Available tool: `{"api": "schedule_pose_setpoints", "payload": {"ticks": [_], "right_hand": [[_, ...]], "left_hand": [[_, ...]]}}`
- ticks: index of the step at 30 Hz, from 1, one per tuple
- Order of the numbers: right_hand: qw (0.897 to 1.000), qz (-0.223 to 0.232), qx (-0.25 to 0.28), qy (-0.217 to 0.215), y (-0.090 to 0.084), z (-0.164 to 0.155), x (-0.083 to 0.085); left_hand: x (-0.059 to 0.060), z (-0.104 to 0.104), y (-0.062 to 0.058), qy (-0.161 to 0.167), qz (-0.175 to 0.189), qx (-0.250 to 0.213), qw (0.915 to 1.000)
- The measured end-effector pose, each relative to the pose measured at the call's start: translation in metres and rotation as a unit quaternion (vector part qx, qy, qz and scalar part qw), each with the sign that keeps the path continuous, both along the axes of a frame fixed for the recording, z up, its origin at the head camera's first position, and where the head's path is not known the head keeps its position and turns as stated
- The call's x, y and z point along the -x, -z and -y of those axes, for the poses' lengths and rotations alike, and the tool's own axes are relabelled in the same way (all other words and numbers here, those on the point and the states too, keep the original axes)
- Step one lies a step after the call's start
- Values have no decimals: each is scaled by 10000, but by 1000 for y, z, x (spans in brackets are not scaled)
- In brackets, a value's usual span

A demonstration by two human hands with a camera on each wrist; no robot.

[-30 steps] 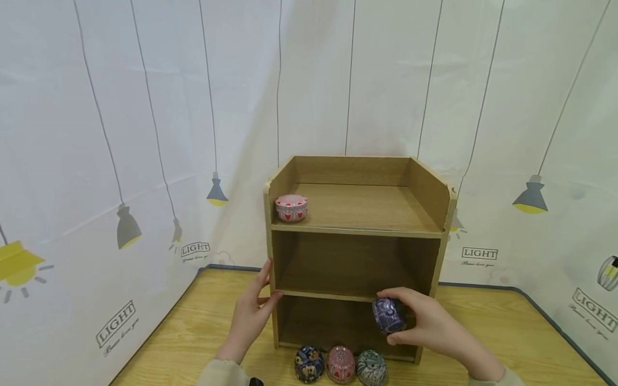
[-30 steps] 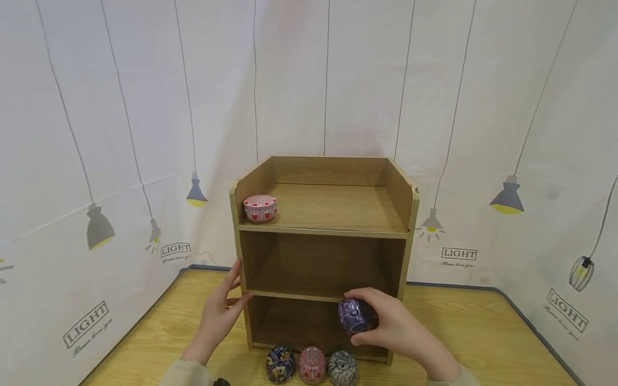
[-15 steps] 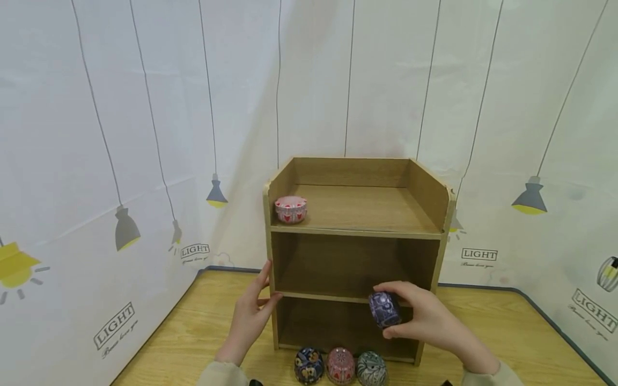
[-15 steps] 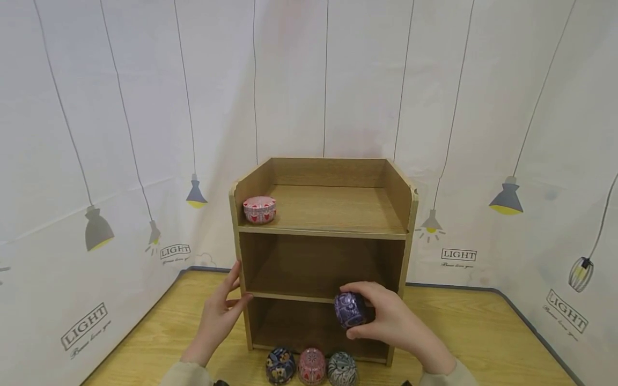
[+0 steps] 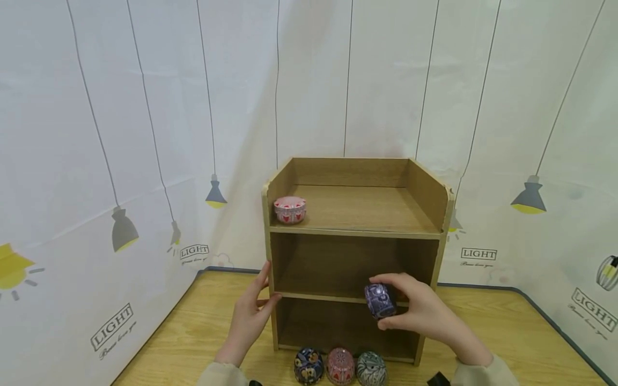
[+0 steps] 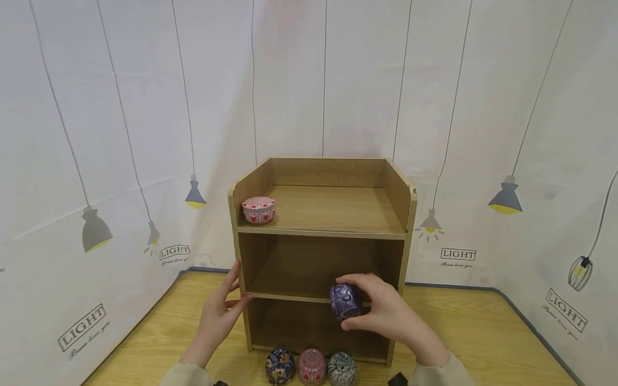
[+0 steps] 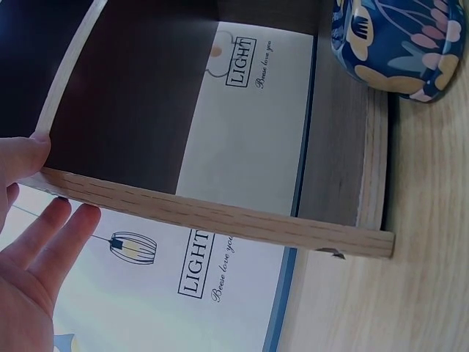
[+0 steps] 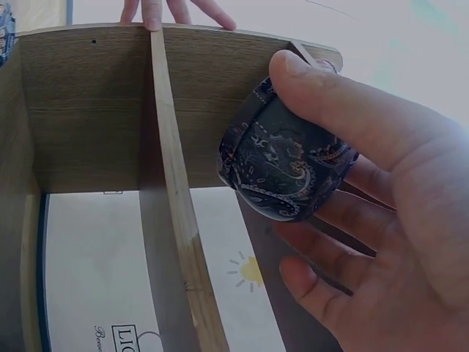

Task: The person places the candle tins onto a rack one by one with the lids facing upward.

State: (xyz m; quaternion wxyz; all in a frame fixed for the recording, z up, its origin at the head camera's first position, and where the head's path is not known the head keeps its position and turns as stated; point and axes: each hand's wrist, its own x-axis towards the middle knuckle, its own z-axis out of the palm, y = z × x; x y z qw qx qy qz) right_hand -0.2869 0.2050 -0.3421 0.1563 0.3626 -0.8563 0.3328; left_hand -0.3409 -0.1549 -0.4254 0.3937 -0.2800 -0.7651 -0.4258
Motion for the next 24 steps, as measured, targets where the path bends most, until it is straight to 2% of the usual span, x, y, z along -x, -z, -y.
{"api": "schedule_pose_setpoints", "payload": {"ticks": [3, 10, 17, 24], "right_hand": [[10000, 3, -1, 30, -2, 1, 2], [9991, 347, 249, -78, -7, 6, 5], [9998, 78, 154, 74, -11, 12, 7], [9996, -82, 245, -97, -7, 19, 14]], "left_hand": [[0, 0, 0, 4, -9, 0, 10000], [1, 0, 0, 3, -68, 9, 10000], [2, -1, -1, 26, -71, 5, 10000], [1, 0, 1, 17, 4, -17, 10000]]}}
